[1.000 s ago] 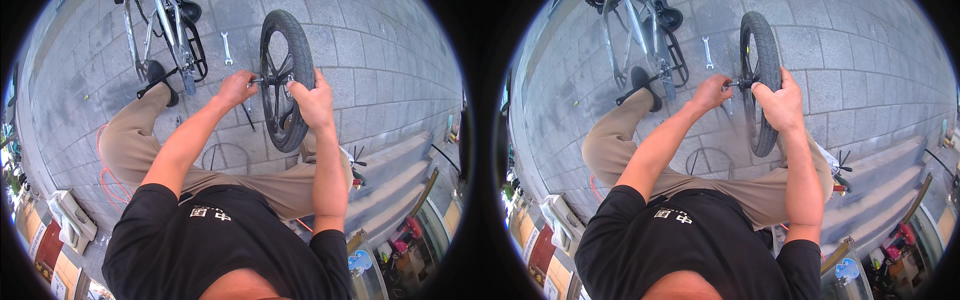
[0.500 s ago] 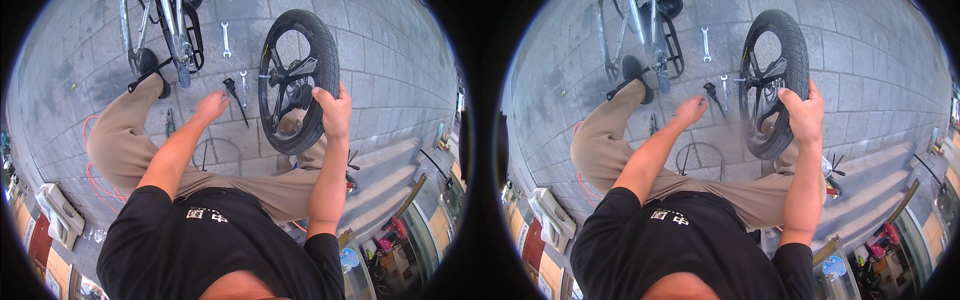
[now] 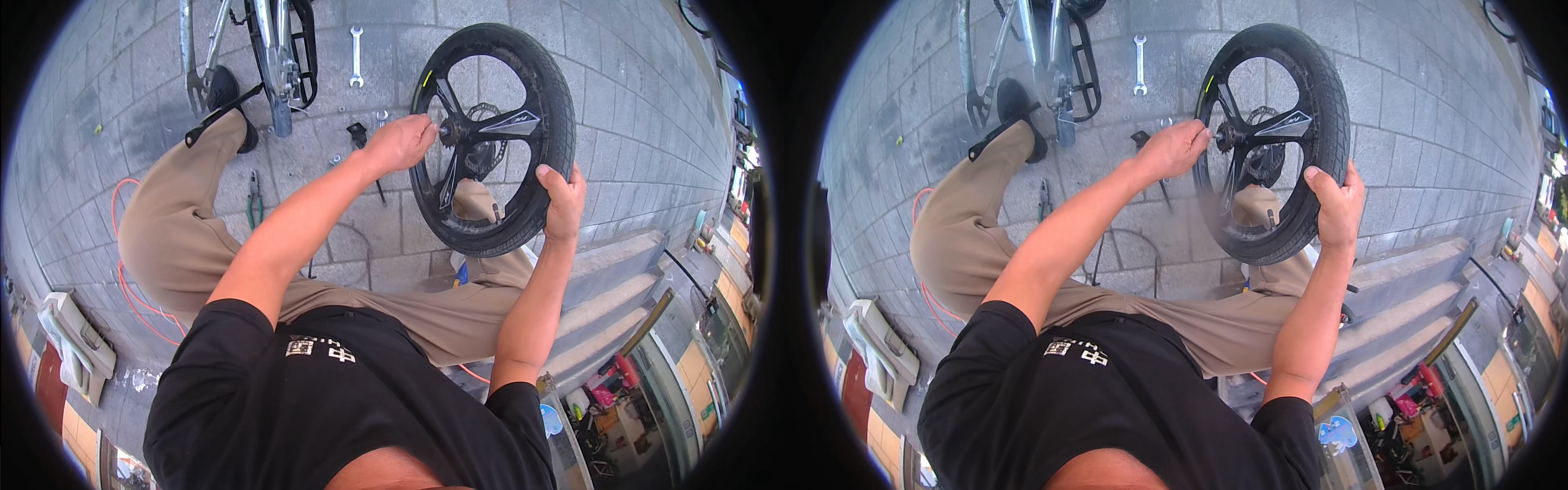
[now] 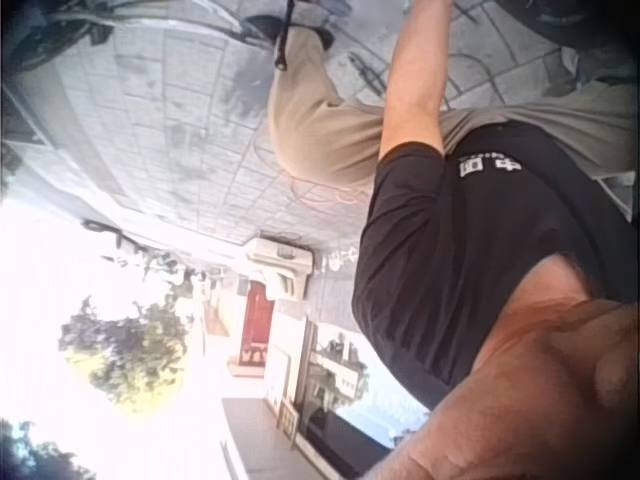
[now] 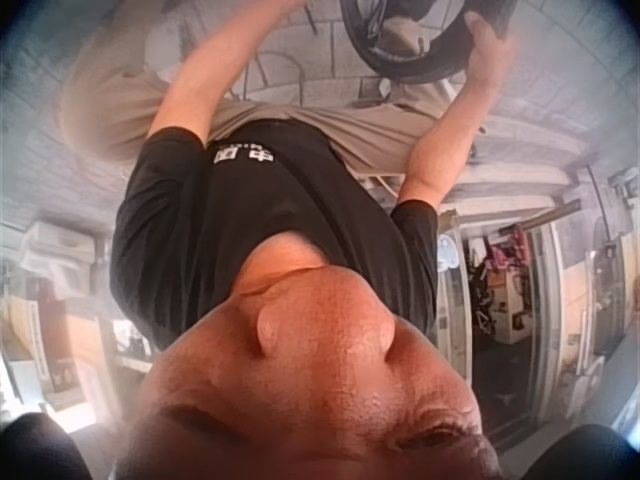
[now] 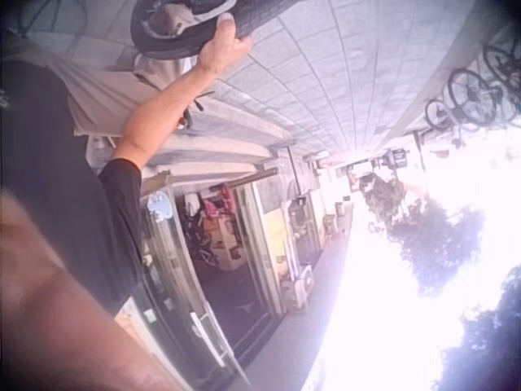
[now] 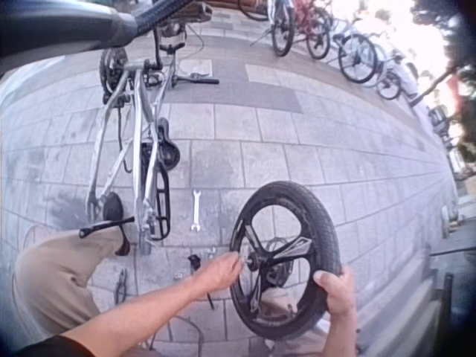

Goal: The person works on a bicycle wheel, using pliers and a hammer to adjust components on the hub. They briefly interact with another person holding a bicycle, then return to the wheel to continue adjustments.

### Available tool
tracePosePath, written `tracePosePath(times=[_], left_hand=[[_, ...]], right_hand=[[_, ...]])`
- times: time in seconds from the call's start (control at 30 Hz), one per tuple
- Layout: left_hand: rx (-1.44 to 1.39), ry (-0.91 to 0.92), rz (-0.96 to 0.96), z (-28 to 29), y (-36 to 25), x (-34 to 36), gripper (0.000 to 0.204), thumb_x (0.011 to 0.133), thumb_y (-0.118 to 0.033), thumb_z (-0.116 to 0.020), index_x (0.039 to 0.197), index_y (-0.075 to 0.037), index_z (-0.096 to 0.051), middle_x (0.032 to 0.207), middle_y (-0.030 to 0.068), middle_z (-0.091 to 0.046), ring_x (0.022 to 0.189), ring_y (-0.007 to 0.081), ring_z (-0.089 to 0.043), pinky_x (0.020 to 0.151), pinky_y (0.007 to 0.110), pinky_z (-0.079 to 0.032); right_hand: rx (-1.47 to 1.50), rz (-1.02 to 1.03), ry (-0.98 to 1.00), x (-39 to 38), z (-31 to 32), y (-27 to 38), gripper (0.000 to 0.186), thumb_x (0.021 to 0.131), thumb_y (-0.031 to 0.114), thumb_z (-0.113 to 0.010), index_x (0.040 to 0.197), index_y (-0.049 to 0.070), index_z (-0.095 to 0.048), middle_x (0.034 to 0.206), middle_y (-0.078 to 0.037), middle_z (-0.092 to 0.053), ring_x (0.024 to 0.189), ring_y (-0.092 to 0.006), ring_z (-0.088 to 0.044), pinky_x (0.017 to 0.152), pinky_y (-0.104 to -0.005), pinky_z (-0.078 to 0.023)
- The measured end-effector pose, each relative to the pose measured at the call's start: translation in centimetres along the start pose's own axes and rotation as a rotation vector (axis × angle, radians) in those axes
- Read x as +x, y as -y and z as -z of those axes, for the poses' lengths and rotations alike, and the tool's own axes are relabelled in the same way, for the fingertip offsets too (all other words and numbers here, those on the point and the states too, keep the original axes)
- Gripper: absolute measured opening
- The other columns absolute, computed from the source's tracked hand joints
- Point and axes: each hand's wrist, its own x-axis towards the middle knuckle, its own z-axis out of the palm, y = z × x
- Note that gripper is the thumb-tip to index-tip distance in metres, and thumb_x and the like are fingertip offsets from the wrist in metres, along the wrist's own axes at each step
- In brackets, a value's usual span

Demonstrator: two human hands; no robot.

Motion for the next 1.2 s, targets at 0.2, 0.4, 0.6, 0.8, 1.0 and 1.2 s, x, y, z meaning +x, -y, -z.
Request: tracePosePath(times=[0.2, 0.4, 0.6, 0.8, 1.0, 1.2], left_hand=[[-0.032, 0.203, 0.285, 2.3, -2.2, 0.6, 0.057, 0.105, -0.057, -0.061, 0.117, -0.003, -0.073, 0.113, 0.0223, -0.075, 0.105, 0.0429, -0.072, 0.090, 0.050, -0.055], [-0.052, 0.119, 0.193, 0.5, -2.2, 1.3, 0.087, 0.082, -0.069, -0.081, 0.134, 0.000, -0.073, 0.118, 0.0237, -0.077, 0.113, 0.0385, -0.074, 0.102, 0.046, -0.056], [-0.207, 0.157, 0.299, -0.2, -1.7, 1.6, 0.085, 0.080, -0.056, -0.091, 0.137, 0.002, -0.070, 0.111, 0.0153, -0.076, 0.095, 0.0192, -0.071, 0.086, 0.035, -0.057], [-0.316, -0.064, 0.139, -2.2, -0.1, 1.2, 0.080, 0.081, -0.053, -0.092, 0.134, 0.003, -0.071, 0.112, 0.0141, -0.077, 0.097, 0.0192, -0.072, 0.088, 0.035, -0.058], [-0.428, 0.161, 0.435, -0.6, -1.5, 2.4, 0.080, 0.085, -0.071, -0.080, 0.115, 0.002, -0.077, 0.101, 0.0116, -0.077, 0.094, 0.0200, -0.072, 0.079, 0.037, -0.056], [-0.669, 0.350, 0.858, 0.7, -3.0, 3.1, 0.081, 0.080, -0.090, -0.066, 0.086, -0.010, -0.069, 0.076, 0.0013, -0.067, 0.061, 0.0120, -0.063, 0.052, 0.027, -0.034]], right_hand=[[-0.005, -0.008, -0.008, -0.2, 0.0, 0.1, 0.036, 0.088, 0.009, -0.072, 0.122, -0.003, -0.068, 0.103, 0.000, -0.069, 0.086, -0.0063, -0.058, 0.078, -0.0241, -0.048], [-0.011, -0.011, 0.013, -0.1, -0.3, 0.5, 0.035, 0.088, 0.009, -0.073, 0.121, -0.002, -0.068, 0.101, 0.000, -0.069, 0.085, -0.0064, -0.059, 0.078, -0.0240, -0.048], [0.007, -0.008, 0.003, -0.1, -0.6, 0.6, 0.034, 0.088, 0.009, -0.073, 0.120, -0.002, -0.068, 0.100, 0.000, -0.069, 0.083, -0.0066, -0.059, 0.077, -0.0244, -0.049], [-0.002, -0.006, 0.003, -0.2, -0.7, 0.8, 0.034, 0.088, 0.009, -0.072, 0.120, -0.002, -0.068, 0.099, 0.000, -0.068, 0.083, -0.0062, -0.058, 0.075, -0.0244, -0.048], [-0.010, 0.001, -0.001, -0.3, -0.9, 0.7, 0.034, 0.088, 0.008, -0.072, 0.120, -0.002, -0.067, 0.099, 0.000, -0.068, 0.082, -0.0055, -0.057, 0.073, -0.0236, -0.047], [-0.014, 0.007, 0.017, -0.4, -1.4, 1.2, 0.034, 0.089, 0.006, -0.071, 0.121, -0.002, -0.067, 0.100, 0.000, -0.068, 0.083, -0.0055, -0.057, 0.076, -0.0239, -0.047]])
